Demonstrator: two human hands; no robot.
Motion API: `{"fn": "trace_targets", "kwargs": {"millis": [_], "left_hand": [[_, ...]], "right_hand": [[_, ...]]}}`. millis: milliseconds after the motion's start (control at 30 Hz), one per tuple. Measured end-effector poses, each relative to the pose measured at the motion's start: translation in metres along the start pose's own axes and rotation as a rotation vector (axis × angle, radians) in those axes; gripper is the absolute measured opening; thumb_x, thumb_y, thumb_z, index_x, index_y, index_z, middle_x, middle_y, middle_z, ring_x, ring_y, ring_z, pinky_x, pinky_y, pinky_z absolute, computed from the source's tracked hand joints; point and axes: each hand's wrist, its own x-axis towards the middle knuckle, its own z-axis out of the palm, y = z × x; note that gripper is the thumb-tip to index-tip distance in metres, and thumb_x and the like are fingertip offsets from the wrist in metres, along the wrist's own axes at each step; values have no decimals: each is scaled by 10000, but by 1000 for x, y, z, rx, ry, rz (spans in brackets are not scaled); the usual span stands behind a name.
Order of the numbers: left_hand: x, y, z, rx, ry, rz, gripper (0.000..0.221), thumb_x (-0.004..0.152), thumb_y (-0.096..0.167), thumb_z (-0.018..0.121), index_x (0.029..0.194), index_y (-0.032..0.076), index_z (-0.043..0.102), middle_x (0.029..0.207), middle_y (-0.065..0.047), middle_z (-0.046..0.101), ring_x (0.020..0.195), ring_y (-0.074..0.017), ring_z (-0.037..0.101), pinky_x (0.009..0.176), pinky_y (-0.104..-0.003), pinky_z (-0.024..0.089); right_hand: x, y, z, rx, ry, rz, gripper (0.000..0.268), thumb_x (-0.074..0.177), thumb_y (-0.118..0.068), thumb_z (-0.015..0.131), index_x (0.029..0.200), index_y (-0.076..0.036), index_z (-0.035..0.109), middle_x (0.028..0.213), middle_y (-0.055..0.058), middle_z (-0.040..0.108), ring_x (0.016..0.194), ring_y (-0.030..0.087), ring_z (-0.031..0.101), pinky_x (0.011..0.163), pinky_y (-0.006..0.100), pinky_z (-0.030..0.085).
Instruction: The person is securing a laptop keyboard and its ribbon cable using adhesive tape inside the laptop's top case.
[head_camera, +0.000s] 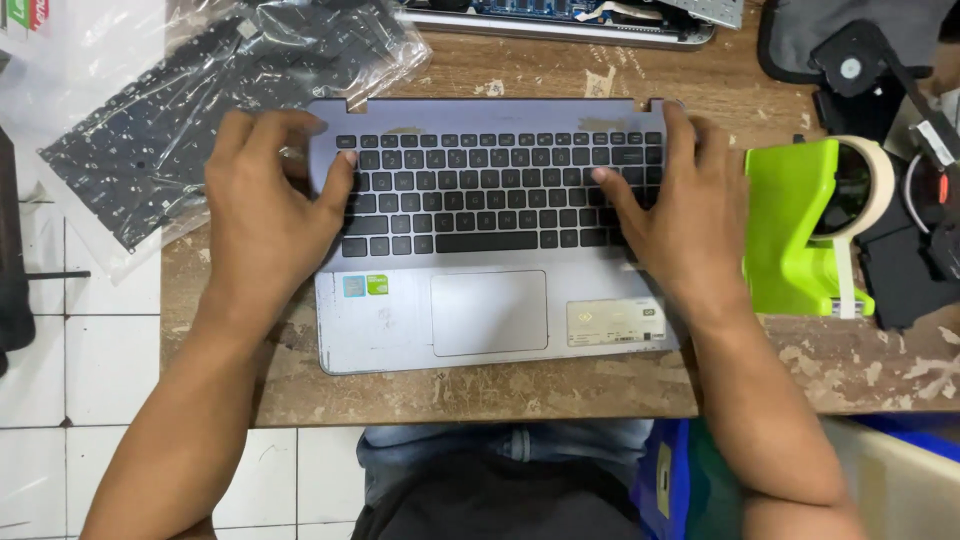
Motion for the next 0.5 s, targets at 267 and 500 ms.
{"fn": "trace_targets", "kwargs": {"millis": [267,500], "left_hand": [[6,-1,-8,-333,-44,-249,470,944,-10,801,1340,35,553,1112,-122,620,744,-109,535,643,-244,495],[12,13,-40,-671,191,-99,489,1042,-117,822,1394,55,529,1072,-104,655,940,-121,616,863,-218,515]], "right_hand": [[-6,8,-22,427,37,150,711,908,-242,830,1488,-65,459,1261,239,605,1111,343,549,872,454,476],[-9,25,-36,813,595,-67,400,956,139,804,1259,-42,615,1127,120,631,1018,180,601,792,259,524]]}}
